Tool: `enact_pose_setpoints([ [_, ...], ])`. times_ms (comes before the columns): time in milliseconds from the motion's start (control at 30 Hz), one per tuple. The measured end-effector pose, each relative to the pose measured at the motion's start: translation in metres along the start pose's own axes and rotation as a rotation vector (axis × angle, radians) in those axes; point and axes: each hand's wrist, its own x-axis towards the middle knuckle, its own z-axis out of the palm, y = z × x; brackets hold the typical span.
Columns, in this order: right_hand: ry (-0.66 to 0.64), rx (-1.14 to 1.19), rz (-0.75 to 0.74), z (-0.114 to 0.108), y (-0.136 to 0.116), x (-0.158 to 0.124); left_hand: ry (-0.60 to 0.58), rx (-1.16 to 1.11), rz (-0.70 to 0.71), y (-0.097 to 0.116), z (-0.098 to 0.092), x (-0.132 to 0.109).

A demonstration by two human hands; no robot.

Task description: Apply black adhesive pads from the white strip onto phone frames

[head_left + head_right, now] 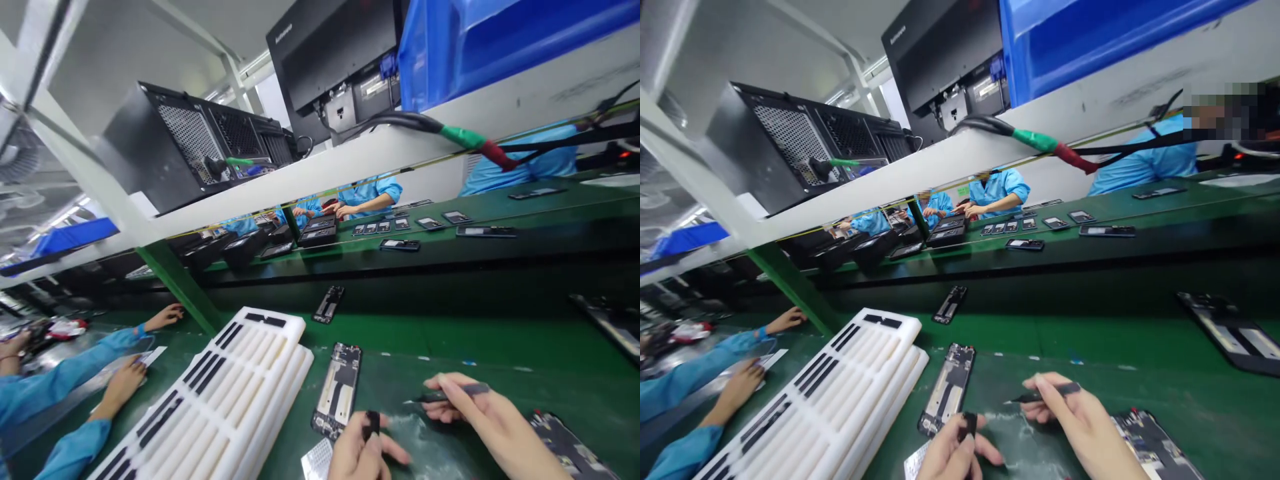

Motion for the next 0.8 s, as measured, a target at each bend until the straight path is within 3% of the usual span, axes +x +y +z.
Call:
enact_pose_setpoints([
  [200,-0.075,-0.139,-0.205,0.005,-0.059,-0.04,-0.065,-0.537,-0.085,0.036,0.013,-0.023],
  [400,-0.021,-0.18,-0.321,0.01,-0.079,-0.053,-0.079,-0.895,-0.099,0.084,0.022,-0.046],
  [800,-0.053,-0.276,-0.376,0.006,-0.074,-0.061,-0.097,-0.953,-0.098,0.096,0.025,-0.058],
])
